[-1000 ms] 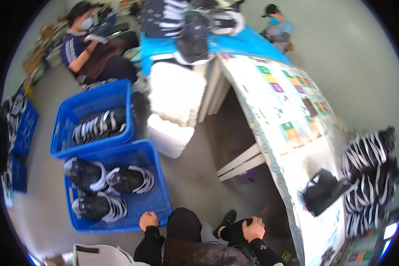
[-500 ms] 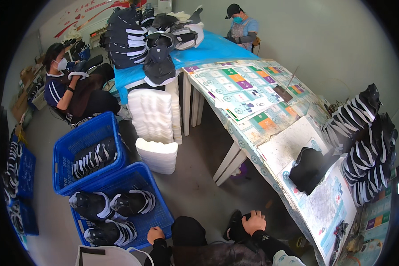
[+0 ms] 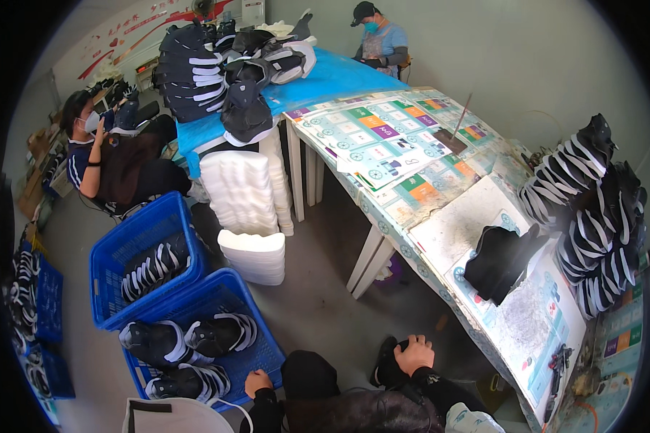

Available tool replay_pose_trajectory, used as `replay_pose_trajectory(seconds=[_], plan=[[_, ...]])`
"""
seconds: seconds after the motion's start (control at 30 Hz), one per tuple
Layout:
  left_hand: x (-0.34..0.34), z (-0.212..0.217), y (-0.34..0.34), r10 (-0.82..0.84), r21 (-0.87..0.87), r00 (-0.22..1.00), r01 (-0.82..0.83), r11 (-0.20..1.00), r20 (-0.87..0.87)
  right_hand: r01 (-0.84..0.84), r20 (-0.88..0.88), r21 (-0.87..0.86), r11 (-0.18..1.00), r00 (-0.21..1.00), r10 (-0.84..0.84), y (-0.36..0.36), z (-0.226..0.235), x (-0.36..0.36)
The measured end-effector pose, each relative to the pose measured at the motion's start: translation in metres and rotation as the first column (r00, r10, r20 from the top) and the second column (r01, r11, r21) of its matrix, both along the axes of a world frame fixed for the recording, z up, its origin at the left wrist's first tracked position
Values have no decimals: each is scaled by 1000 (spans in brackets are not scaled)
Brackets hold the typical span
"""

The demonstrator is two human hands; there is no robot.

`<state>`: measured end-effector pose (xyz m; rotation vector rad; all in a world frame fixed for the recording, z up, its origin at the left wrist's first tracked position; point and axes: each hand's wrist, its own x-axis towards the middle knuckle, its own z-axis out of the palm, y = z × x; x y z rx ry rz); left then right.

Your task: Stitching together various components of a shoe upper using manual hand-tools and a workspace.

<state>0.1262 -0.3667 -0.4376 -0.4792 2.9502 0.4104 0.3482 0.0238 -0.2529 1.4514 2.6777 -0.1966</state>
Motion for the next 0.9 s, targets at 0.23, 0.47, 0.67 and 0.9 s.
replay_pose_trajectory(seconds=[0.23, 0.47, 0.67, 0.9], plan=[[-1, 0, -2, -4, 28, 1000, 4, 1000, 19, -23, -47, -18, 1000, 999, 22, -2, 3, -2], [0, -5, -3, 5, 25, 1000, -5, 1000, 13, 5, -23, 8, 1000, 1000, -5, -1, -2, -3], [0, -6, -3, 22, 27, 1000, -22, 999, 4, -8, -16, 13, 1000, 1000, 8, -2, -1, -4], [-1, 0, -3, 24, 34, 1000, -24, 999, 11, -5, -9, 2, 1000, 1000, 5, -4, -1, -5]])
